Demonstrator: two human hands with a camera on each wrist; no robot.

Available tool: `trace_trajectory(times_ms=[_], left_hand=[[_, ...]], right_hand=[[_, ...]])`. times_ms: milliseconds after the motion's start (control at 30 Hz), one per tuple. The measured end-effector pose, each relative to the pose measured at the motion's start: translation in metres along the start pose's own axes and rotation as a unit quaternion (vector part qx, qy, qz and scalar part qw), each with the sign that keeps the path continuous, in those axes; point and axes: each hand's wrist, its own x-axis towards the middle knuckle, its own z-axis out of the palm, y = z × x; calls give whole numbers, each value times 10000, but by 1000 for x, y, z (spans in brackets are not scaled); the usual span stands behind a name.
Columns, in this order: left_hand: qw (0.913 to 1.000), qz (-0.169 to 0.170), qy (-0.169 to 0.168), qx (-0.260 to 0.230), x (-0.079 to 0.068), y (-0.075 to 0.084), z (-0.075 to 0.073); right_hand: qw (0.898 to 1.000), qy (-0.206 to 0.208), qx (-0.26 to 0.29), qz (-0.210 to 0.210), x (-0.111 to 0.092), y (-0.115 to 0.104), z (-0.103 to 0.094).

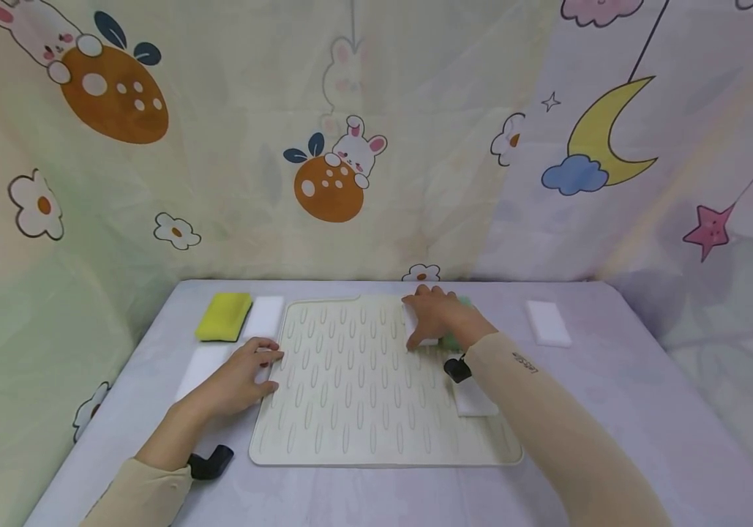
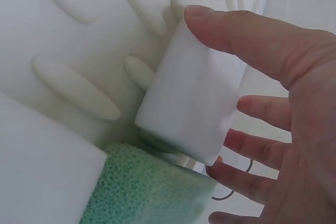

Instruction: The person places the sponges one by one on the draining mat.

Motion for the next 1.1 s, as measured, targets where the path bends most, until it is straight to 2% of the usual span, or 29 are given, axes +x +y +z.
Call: trace_trajectory(times_ms=[633,1100], left_hand=[[10000,-24,19,-80,-1,1,0],[10000,-25,-2,-40,-1,0,0]], right_hand=[[9995,276,65,-104,-17,8,0],[9959,768,177,-447,-58,21,-1]])
